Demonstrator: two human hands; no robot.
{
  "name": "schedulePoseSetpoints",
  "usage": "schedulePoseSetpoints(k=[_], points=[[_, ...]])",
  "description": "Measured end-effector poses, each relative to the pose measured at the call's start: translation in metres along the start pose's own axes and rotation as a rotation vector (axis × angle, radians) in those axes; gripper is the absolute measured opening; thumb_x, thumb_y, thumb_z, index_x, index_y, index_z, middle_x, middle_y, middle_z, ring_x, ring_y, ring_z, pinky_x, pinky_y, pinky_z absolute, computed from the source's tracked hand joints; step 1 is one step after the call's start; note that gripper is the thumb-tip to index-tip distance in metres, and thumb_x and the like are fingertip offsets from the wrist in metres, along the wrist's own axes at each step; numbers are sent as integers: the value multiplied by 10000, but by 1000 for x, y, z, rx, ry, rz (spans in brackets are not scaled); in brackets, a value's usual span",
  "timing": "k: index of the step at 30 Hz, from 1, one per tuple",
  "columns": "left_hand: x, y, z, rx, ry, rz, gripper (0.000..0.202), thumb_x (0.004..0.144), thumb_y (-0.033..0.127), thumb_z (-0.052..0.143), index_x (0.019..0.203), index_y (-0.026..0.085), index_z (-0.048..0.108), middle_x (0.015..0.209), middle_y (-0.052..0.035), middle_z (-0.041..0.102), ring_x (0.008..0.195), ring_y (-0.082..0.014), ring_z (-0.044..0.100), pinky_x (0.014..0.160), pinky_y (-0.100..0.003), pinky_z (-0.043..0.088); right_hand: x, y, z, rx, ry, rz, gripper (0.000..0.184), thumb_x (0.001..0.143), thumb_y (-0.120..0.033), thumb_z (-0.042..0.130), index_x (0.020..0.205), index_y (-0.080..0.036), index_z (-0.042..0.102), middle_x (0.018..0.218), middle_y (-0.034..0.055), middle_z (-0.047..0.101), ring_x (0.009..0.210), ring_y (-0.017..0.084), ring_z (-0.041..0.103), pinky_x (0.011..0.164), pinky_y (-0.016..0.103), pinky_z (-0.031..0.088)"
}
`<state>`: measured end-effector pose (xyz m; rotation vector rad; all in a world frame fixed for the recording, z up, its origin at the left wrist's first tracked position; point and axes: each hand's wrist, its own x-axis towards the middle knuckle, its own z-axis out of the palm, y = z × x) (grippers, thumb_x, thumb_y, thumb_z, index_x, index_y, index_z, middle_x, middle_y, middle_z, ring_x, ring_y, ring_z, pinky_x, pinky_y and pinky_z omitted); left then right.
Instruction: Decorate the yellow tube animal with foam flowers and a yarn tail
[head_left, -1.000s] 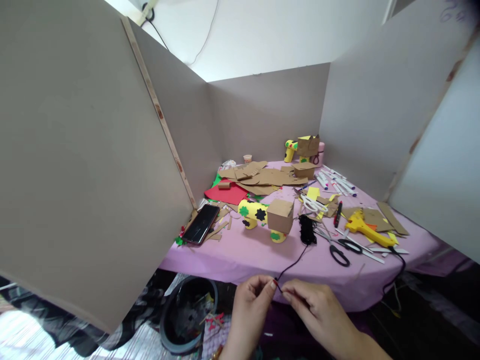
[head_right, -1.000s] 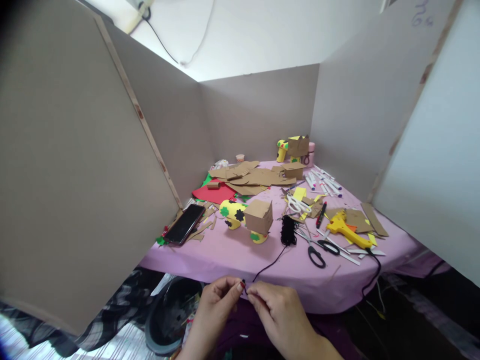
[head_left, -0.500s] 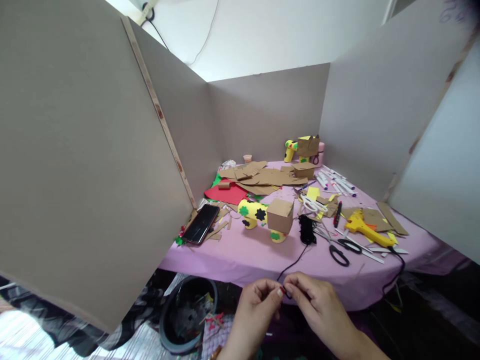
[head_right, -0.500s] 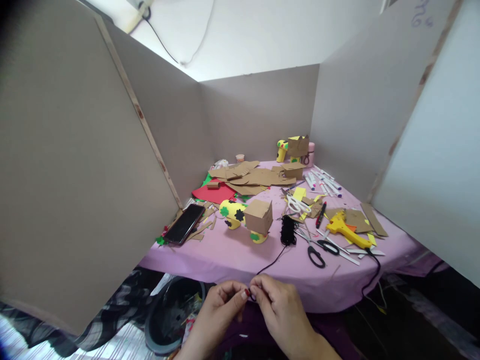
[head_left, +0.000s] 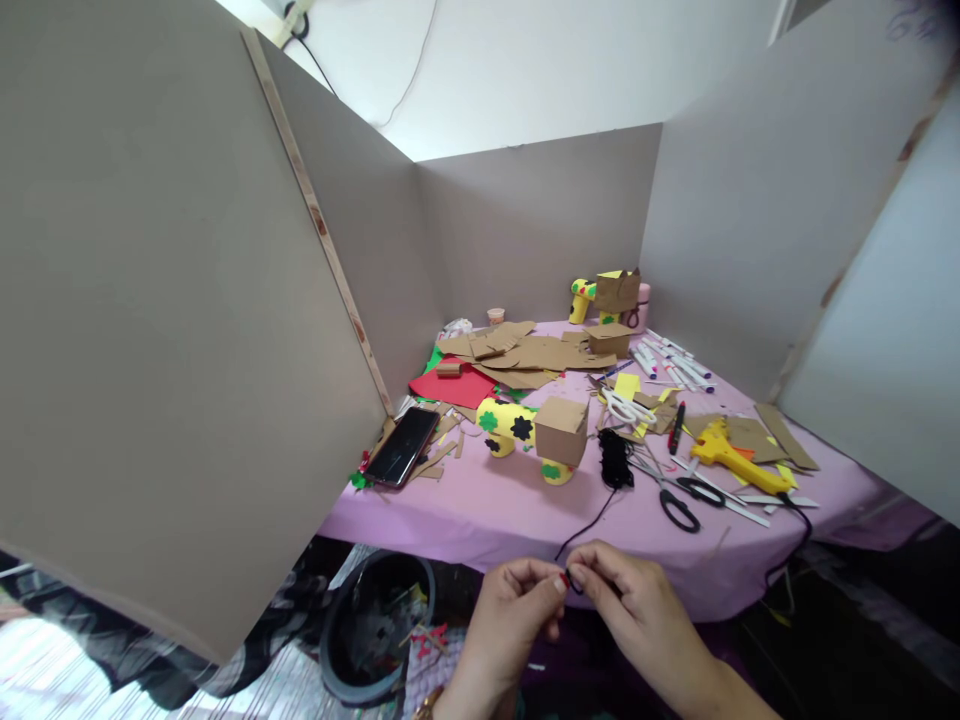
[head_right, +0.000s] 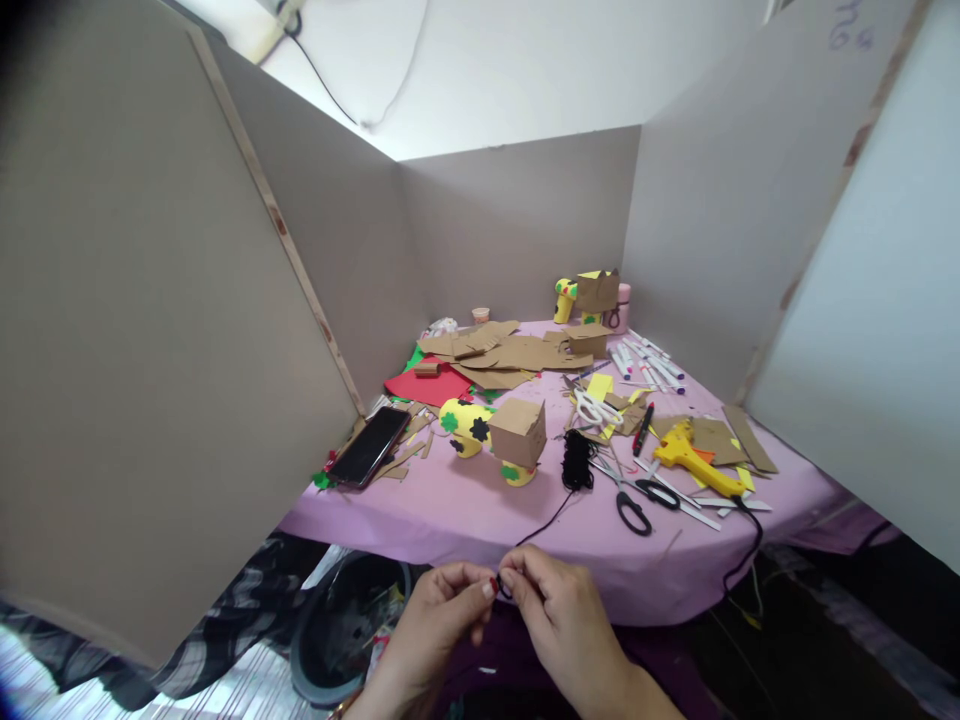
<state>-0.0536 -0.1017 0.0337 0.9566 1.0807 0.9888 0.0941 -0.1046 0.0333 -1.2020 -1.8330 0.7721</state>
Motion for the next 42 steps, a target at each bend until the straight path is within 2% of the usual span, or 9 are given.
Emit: schedulePoseSetpoints(k=[5, 9, 17, 21, 24, 28, 32, 36, 42], points=[[1, -1, 0, -25, 19, 3, 296, 563, 394, 725, 571, 126, 599, 443, 47, 515, 352, -37, 370, 408, -186, 230, 1, -1, 0, -12, -24, 9, 241, 908, -311, 393, 767, -193, 547, 666, 13, 618, 627, 164, 588, 602, 243, 414], [1, 2, 0, -15, 97, 26, 254, 586, 366, 702, 591, 140, 586, 398, 70, 466, 358, -42, 329, 408, -187, 213, -1, -2, 0, -21, -53, -12, 200, 923, -295, 364, 926, -196, 537, 757, 28, 648, 698, 174, 616, 647, 259, 436], [4, 0, -5, 102, 229, 157, 205, 635, 329, 651, 620, 129, 612, 462, 55, 486, 411, -63, 358, 441, -192, 275, -7, -4, 4, -380, -155, -236, 213, 888, -147, 377, 789, -174, 564, 722, 46, 642, 644, 190, 619, 574, 276, 420], [3, 1, -7, 268, 221, 227, 167, 683, 301, 625, 651, 137, 639, 565, -2, 592, 518, -121, 493, 515, -217, 377, -4, -5, 4, -537, -87, -421, 264, 891, -134, 377, 737, -157, 590, 657, 52, 621, 576, 197, 599, 519, 286, 391], [-3, 6, -8, 501, 164, 367, 147, 752, 263, 587, 705, 163, 683, 672, -39, 663, 649, -167, 572, 626, -238, 418, 0, -10, -2, -518, -44, -440, 259, 907, -167, 391, 765, -160, 607, 663, 48, 619, 583, 186, 591, 537, 282, 396], [-11, 11, -8, 688, 10, 517, 172, 811, 251, 562, 720, 205, 700, 683, -31, 658, 635, -153, 556, 616, -222, 390, 8, -21, -12, -240, -115, -275, 164, 876, -209, 497, 752, -184, 601, 701, 22, 617, 633, 149, 580, 586, 245, 416], [-14, 10, -8, 709, -73, 562, 231, 841, 267, 534, 685, 191, 687, 651, -37, 619, 620, -147, 531, 593, -220, 374, 16, -22, -14, 150, -193, 28, 122, 766, -213, 630, 662, -178, 578, 599, -30, 556, 559, 113, 514, 526, 220, 383], [-16, 7, -8, 627, -41, 569, 193, 827, 265, 558, 715, 191, 696, 690, -59, 655, 657, -161, 580, 634, -229, 412, 19, -15, -10, 626, -282, 309, 302, 667, -395, 720, 656, -160, 531, 531, -57, 539, 412, 65, 469, 405, 180, 334], [-20, 6, -7, 598, 80, 638, 122, 786, 222, 601, 696, 192, 677, 671, -56, 676, 637, -165, 616, 624, -233, 440, 16, -15, -4, 902, -270, 505, 403, 592, -421, 779, 616, -162, 471, 419, -64, 547, 329, 56, 499, 350, 135, 303]])
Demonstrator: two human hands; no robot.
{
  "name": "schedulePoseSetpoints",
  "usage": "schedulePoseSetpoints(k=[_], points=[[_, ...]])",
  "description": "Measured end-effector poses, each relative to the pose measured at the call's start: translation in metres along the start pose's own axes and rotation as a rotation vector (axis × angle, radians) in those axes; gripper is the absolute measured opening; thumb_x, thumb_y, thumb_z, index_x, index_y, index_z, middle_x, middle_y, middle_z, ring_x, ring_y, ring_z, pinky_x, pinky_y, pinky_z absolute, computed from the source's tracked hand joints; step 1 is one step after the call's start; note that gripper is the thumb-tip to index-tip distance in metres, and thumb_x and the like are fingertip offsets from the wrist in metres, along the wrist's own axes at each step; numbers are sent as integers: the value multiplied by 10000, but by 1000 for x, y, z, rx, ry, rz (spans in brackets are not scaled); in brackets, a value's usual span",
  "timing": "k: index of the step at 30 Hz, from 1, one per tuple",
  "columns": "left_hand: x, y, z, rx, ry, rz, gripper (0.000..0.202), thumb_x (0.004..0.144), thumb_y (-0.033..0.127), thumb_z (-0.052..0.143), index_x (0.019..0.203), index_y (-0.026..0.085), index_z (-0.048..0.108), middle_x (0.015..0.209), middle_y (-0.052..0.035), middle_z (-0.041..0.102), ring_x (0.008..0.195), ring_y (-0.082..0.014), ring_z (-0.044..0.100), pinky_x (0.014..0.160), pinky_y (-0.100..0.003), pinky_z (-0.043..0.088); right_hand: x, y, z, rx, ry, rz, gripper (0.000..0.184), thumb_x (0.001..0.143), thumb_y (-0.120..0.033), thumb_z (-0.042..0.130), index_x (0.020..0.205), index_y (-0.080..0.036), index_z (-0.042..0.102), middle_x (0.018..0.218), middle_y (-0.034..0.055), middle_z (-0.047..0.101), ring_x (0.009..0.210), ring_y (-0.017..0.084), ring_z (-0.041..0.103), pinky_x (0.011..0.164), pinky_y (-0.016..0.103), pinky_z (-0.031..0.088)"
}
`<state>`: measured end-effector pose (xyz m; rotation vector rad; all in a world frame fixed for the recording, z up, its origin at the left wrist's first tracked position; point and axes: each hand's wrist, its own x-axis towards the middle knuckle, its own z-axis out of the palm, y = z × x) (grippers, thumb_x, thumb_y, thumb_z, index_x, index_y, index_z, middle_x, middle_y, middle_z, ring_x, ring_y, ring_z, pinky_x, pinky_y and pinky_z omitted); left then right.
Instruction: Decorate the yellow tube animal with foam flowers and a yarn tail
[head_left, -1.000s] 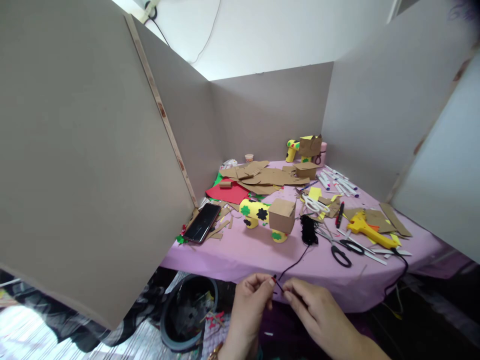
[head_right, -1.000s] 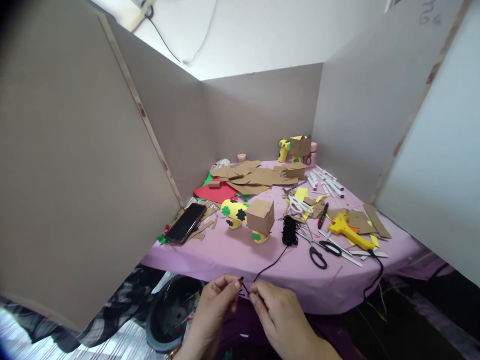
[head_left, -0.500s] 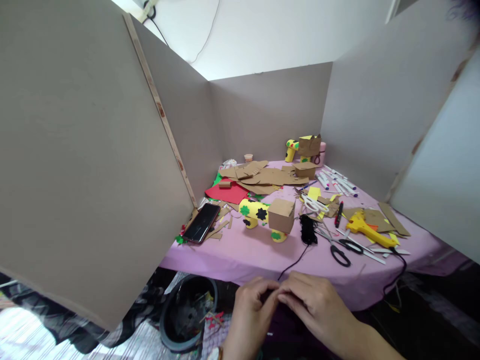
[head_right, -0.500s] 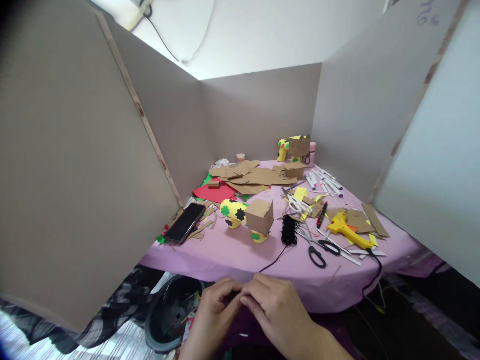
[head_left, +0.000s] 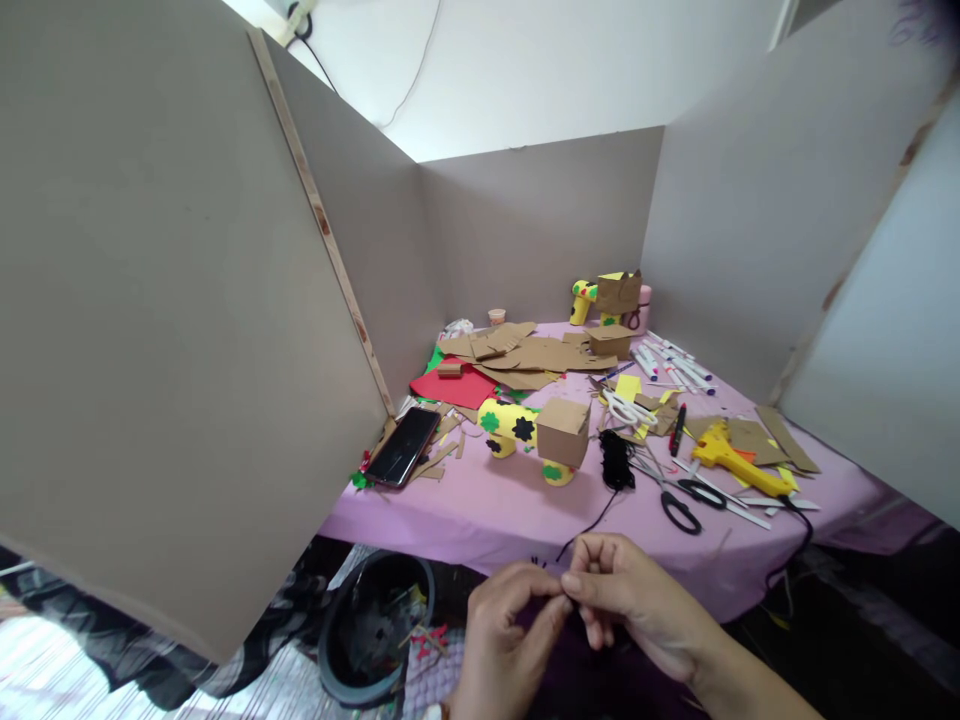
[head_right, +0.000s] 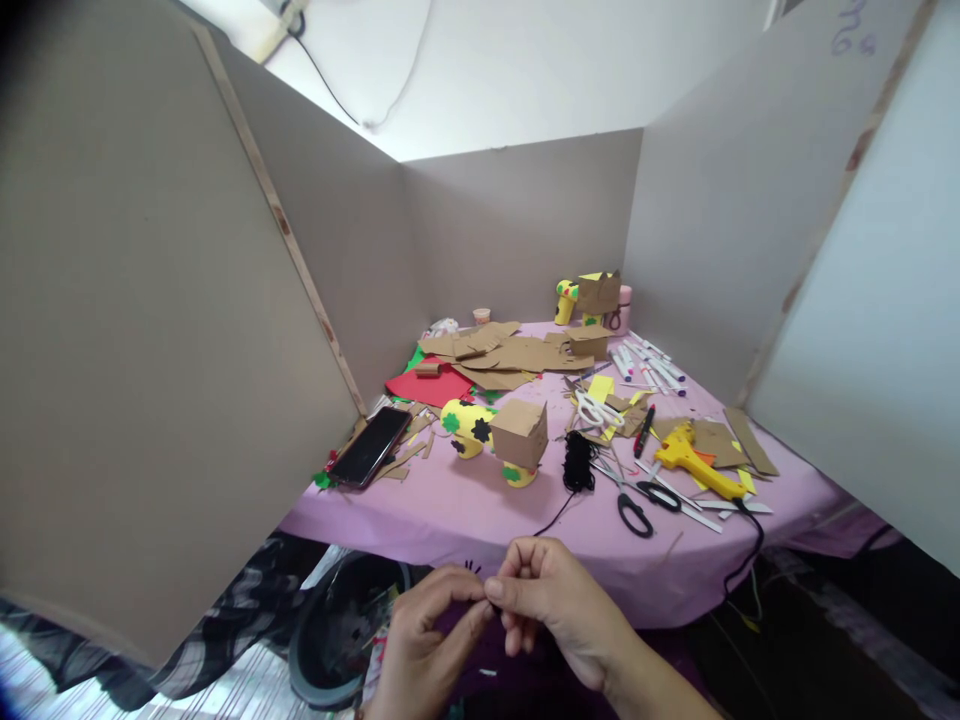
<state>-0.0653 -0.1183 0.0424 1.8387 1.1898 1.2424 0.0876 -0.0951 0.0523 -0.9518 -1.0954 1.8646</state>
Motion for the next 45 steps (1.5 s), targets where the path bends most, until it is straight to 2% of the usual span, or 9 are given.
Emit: schedulePoseSetpoints(k=[5, 10, 14, 17, 20, 23, 26, 37, 45], points=[[-2, -1, -1, 39, 78, 13, 59, 750, 200, 632, 744, 216, 689, 678, -45, 693, 617, -169, 620, 606, -238, 450, 1, 6, 2, 142, -50, 66, 395, 607, -392, 778, 626, -176, 448, 413, -65, 565, 300, 56, 503, 311, 118, 273], [-2, -1, -6, 111, 7, 257, 263, 792, 115, 569, 972, 257, 697, 773, -64, 719, 692, -170, 640, 644, -235, 466, 1, 7, 4, 211, -30, 115, 427, 550, -417, 806, 602, -165, 466, 400, -49, 568, 290, 65, 511, 293, 115, 279], [-1, 1, -8, 133, 45, 328, 231, 775, 83, 584, 878, 237, 721, 715, -61, 706, 657, -156, 633, 616, -218, 467, 2, 7, 6, 219, -33, 121, 403, 577, -443, 786, 616, -146, 516, 402, -46, 564, 293, 62, 512, 295, 113, 286], [-1, 1, -5, 40, 130, 206, 175, 762, 100, 604, 802, 227, 718, 708, -46, 705, 668, -156, 640, 633, -219, 472, 3, 8, 8, 249, -25, 63, 377, 625, -432, 766, 626, -140, 528, 432, -36, 577, 319, 65, 528, 323, 124, 323], [1, -2, 0, -149, 195, -49, 72, 733, 170, 650, 712, 206, 709, 673, -33, 690, 635, -152, 625, 616, -223, 469, 2, 10, 11, 250, -12, -32, 323, 677, -394, 746, 669, -133, 556, 488, -31, 591, 369, 59, 541, 367, 130, 346], [4, -6, 5, -435, 191, -333, 76, 680, 248, 708, 682, 173, 694, 624, -23, 677, 597, -142, 604, 593, -224, 463, 0, 13, 13, 161, 48, -120, 292, 724, -398, 707, 716, -136, 578, 524, -38, 582, 410, 59, 536, 413, 148, 366], [7, -9, 10, -666, 167, -494, 165, 635, 289, 748, 677, 148, 672, 587, -7, 651, 553, -120, 573, 577, -224, 449, -2, 16, 13, -8, 121, -220, 283, 776, -413, 650, 727, -142, 584, 564, -29, 586, 466, 75, 548, 458, 171, 389], [10, -16, 15, -840, 138, -584, 222, 630, 315, 757, 669, 126, 648, 533, 9, 597, 495, -96, 517, 534, -219, 398, -4, 19, 13, -397, 224, -450, 266, 863, -372, 513, 723, -159, 588, 626, 10, 595, 587, 133, 562, 570, 227, 442], [11, -4, 11, -828, 146, -599, 204, 598, 279, 776, 653, 115, 667, 522, 9, 609, 498, -81, 520, 529, -189, 390, -3, 21, 12, -425, 249, -458, 204, 828, -333, 564, 721, -165, 609, 636, 17, 625, 598, 146, 589, 586, 228, 467]])
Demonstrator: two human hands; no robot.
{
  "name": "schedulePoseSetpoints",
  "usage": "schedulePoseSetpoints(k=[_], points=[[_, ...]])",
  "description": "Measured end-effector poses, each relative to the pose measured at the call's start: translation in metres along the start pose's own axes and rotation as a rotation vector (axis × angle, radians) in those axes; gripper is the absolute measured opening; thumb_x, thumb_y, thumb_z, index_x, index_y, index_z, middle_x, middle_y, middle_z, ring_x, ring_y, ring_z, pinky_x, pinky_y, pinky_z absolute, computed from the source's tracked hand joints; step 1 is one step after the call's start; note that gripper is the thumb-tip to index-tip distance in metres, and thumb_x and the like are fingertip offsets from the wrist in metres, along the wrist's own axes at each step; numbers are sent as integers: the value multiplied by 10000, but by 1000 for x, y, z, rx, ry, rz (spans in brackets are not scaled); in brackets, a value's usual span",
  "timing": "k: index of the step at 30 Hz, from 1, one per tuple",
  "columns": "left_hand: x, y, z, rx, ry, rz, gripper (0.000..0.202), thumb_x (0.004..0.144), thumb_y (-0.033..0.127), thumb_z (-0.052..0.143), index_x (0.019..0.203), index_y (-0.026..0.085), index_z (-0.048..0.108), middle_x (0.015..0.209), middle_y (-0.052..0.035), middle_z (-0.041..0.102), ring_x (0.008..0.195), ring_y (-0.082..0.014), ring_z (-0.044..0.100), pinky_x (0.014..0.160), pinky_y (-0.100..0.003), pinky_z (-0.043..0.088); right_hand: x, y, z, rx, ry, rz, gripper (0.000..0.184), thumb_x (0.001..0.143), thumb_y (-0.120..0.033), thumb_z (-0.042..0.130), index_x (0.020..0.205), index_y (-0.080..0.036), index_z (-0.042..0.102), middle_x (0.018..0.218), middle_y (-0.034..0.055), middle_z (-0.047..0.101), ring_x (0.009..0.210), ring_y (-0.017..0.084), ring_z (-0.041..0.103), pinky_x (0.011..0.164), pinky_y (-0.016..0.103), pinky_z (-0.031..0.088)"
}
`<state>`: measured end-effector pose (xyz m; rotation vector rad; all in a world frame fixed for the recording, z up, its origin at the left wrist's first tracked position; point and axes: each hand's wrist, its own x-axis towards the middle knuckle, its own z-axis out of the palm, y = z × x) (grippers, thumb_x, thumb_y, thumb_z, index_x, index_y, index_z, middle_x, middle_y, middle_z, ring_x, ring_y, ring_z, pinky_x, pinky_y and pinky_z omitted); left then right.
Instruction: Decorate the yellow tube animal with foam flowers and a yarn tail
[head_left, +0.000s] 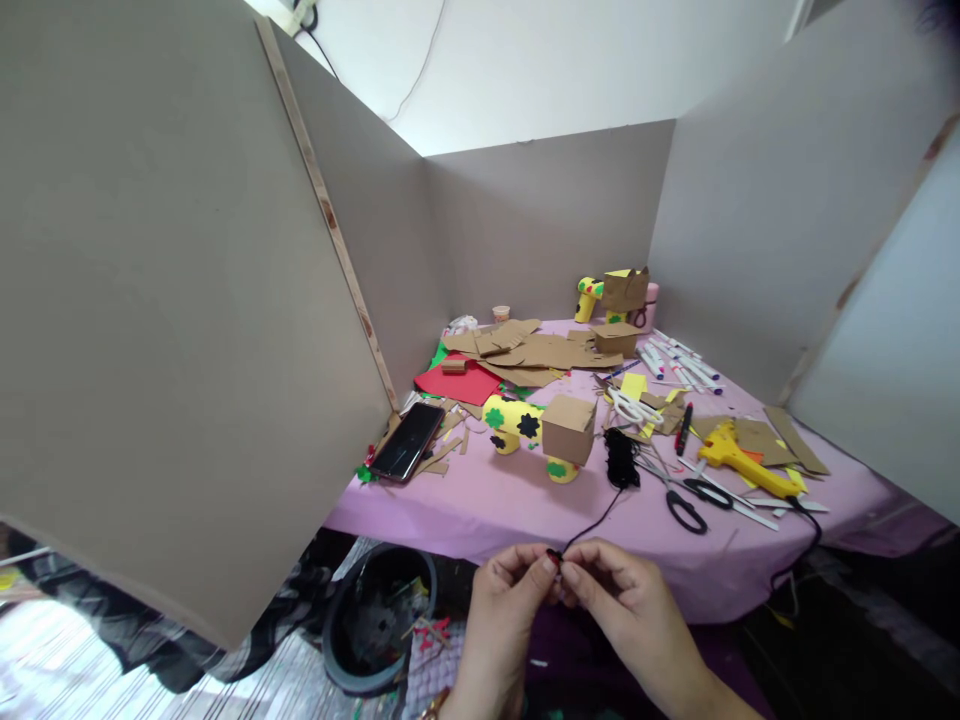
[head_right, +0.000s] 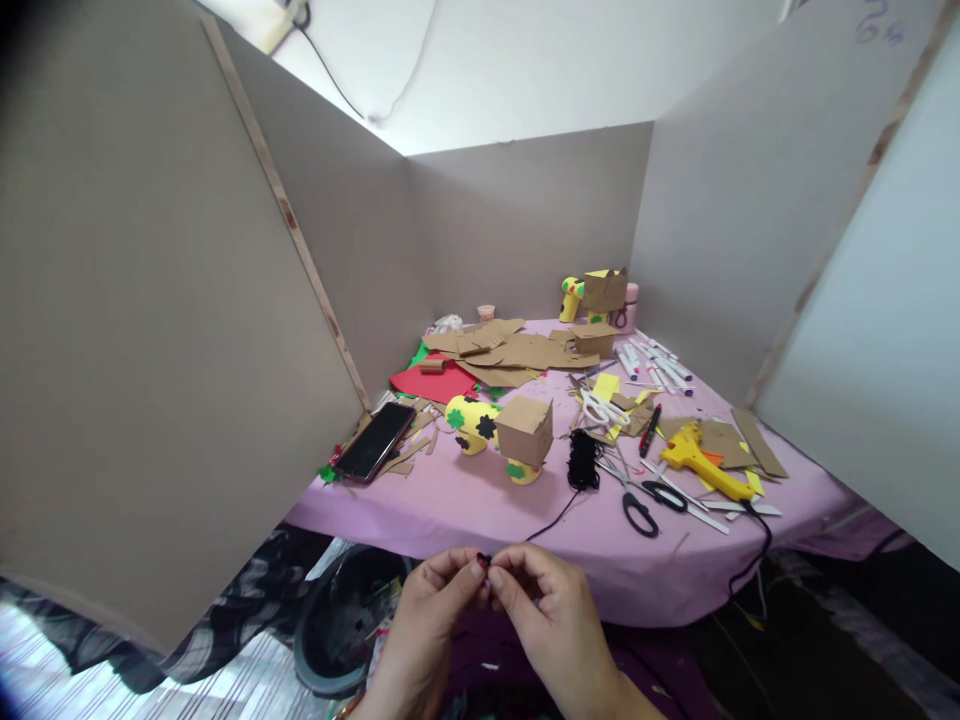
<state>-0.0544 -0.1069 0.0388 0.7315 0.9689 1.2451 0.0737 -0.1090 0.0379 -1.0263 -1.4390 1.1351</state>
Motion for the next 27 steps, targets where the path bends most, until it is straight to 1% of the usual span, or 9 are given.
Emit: schedulePoseSetpoints(k=[4, 11, 16, 19, 23, 27], points=[[-3, 1, 1, 10, -25, 23, 193, 607, 276, 768, 660, 116, 675, 531, 1, 623, 511, -95, 544, 545, -201, 410, 1, -1, 0, 52, 6, 29, 220, 822, -353, 572, 712, -165, 603, 622, 10, 615, 587, 138, 578, 570, 219, 462], [-5, 2, 2, 8, 5, 19, 179, 611, 247, 767, 697, 114, 685, 579, -15, 655, 547, -102, 564, 574, -205, 424, 0, 0, 1, 109, 48, 38, 215, 809, -364, 593, 733, -163, 589, 624, 1, 607, 587, 131, 577, 575, 220, 469], [-4, 2, 3, 23, 5, 12, 175, 613, 251, 765, 686, 114, 685, 570, -17, 653, 544, -105, 563, 575, -207, 425, 0, 3, 3, 129, 54, 59, 204, 809, -367, 599, 765, -169, 577, 634, 1, 615, 586, 132, 584, 575, 228, 478], [-5, 3, 3, 45, -15, 18, 161, 623, 251, 757, 673, 113, 691, 566, -13, 646, 543, -96, 551, 571, -198, 417, 0, 7, 3, 126, 66, 50, 192, 803, -366, 607, 823, -178, 572, 648, -4, 613, 597, 143, 596, 581, 245, 494], [-6, 6, 3, 81, -9, 6, 152, 629, 246, 752, 678, 112, 701, 551, -2, 629, 526, -75, 517, 552, -177, 393, 0, 9, 1, 42, 72, 5, 202, 812, -359, 590, 899, -178, 603, 685, 13, 638, 608, 164, 630, 591, 269, 522], [-7, 8, 4, 91, -12, -9, 159, 640, 254, 743, 704, 112, 708, 576, -9, 633, 545, -78, 517, 557, -176, 388, 0, 7, -1, -148, 106, -120, 169, 829, -319, 564, 817, -177, 654, 710, 36, 680, 615, 165, 648, 586, 242, 519]])
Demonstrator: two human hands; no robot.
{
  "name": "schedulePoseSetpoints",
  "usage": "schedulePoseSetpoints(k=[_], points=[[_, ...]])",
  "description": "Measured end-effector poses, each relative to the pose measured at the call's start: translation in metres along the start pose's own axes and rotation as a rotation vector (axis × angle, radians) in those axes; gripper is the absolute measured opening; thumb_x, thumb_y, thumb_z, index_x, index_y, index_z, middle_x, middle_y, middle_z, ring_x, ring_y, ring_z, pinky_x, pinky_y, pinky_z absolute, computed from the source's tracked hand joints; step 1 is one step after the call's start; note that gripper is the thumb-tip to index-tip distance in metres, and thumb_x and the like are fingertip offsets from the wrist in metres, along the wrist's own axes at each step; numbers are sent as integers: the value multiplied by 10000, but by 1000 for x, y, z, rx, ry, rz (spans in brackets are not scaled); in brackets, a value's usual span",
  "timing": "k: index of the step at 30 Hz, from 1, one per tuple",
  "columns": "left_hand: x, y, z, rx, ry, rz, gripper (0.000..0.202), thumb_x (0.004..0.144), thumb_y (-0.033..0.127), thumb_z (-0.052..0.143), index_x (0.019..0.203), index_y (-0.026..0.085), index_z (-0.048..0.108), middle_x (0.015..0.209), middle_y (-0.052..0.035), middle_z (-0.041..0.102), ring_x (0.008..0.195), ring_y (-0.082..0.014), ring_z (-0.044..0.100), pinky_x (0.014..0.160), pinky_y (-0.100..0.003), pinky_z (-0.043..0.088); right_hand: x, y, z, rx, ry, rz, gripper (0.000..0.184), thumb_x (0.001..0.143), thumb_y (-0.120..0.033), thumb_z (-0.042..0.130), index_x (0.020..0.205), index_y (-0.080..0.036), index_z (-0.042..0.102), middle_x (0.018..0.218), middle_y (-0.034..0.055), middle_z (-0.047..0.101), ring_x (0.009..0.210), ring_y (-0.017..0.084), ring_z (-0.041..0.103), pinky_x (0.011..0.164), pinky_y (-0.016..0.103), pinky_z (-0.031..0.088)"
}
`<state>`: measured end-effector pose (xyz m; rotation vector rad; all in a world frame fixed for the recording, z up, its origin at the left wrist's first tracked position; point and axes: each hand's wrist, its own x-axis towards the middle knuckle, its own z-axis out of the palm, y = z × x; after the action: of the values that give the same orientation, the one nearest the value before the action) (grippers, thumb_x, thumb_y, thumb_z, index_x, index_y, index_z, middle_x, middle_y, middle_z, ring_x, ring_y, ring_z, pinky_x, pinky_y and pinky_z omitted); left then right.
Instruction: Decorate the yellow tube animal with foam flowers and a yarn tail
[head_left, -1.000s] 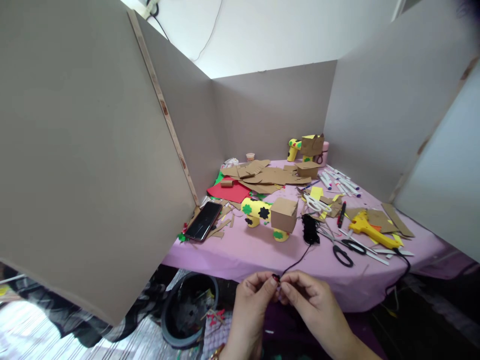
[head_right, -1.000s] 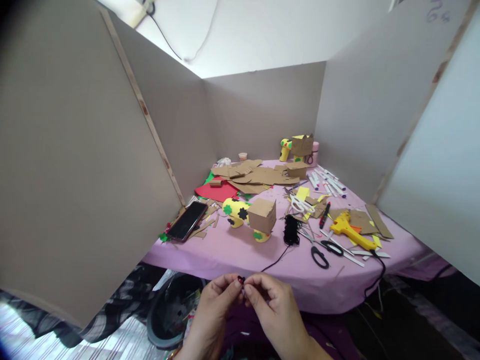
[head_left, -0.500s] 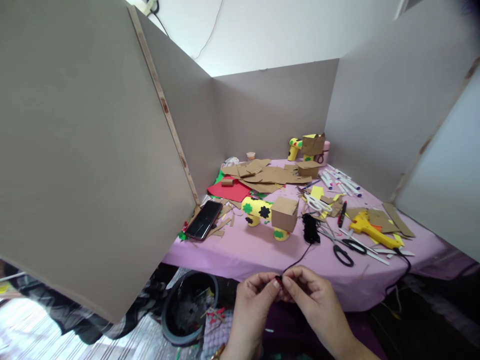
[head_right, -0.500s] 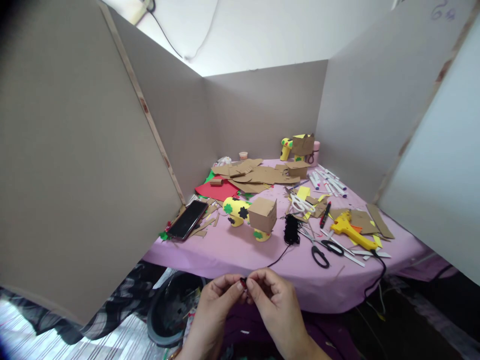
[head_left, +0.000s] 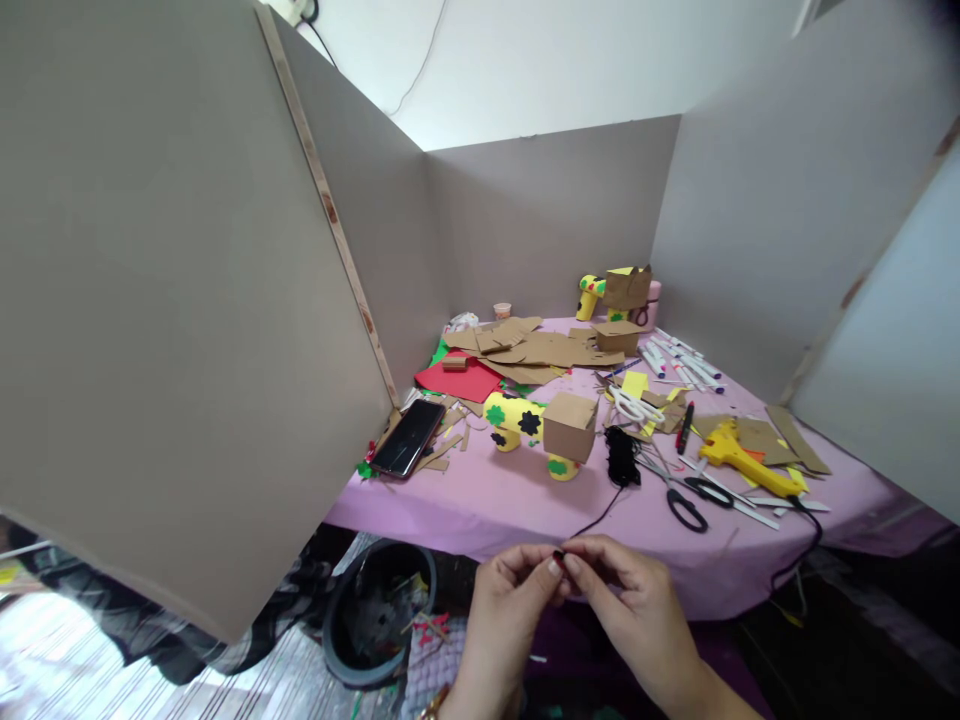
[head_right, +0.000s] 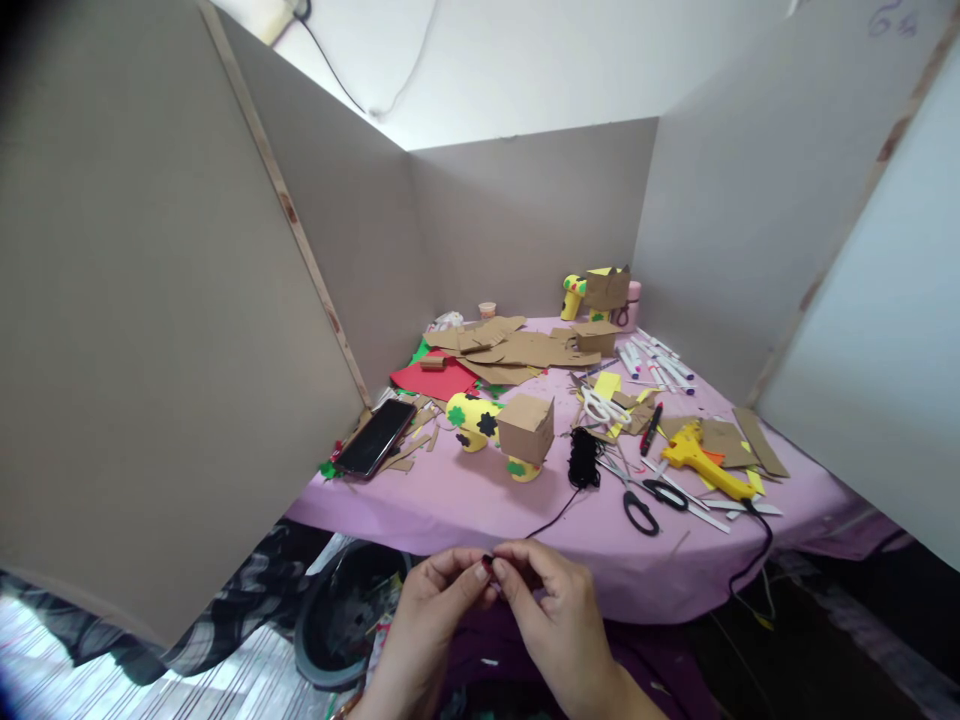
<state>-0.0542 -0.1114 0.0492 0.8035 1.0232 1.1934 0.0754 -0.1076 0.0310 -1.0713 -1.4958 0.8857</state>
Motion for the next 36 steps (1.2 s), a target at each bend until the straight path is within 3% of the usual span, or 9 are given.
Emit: schedulePoseSetpoints(k=[7, 14, 26, 36], points=[[1, 0, 2, -15, 6, -7, 175, 599, 260, 767, 684, 120, 706, 584, -13, 637, 551, -91, 520, 556, -186, 394, -2, 2, 0, -111, 27, -94, 177, 850, -296, 533, 791, -181, 654, 693, 34, 685, 606, 159, 647, 566, 224, 516], [0, -2, 3, -15, 40, -7, 141, 622, 238, 741, 674, 118, 690, 565, -9, 639, 535, -82, 528, 545, -174, 394, -2, 0, 1, -137, 28, -87, 177, 861, -289, 515, 764, -184, 619, 642, 18, 659, 572, 154, 635, 560, 224, 504], [4, -3, 3, -87, 67, 55, 210, 582, 211, 764, 673, 137, 590, 522, 26, 622, 491, -81, 558, 532, -180, 428, -2, 3, 2, -415, 98, -431, 110, 876, -176, 487, 812, -190, 575, 656, 16, 662, 564, 142, 637, 571, 228, 468], [-1, -3, 5, -116, 60, 28, 257, 608, 329, 768, 672, 126, 624, 563, -16, 644, 521, -93, 561, 562, -196, 434, -2, 4, 1, -440, 118, -393, 147, 883, -206, 469, 797, -193, 587, 685, 37, 688, 594, 163, 656, 566, 242, 485]])
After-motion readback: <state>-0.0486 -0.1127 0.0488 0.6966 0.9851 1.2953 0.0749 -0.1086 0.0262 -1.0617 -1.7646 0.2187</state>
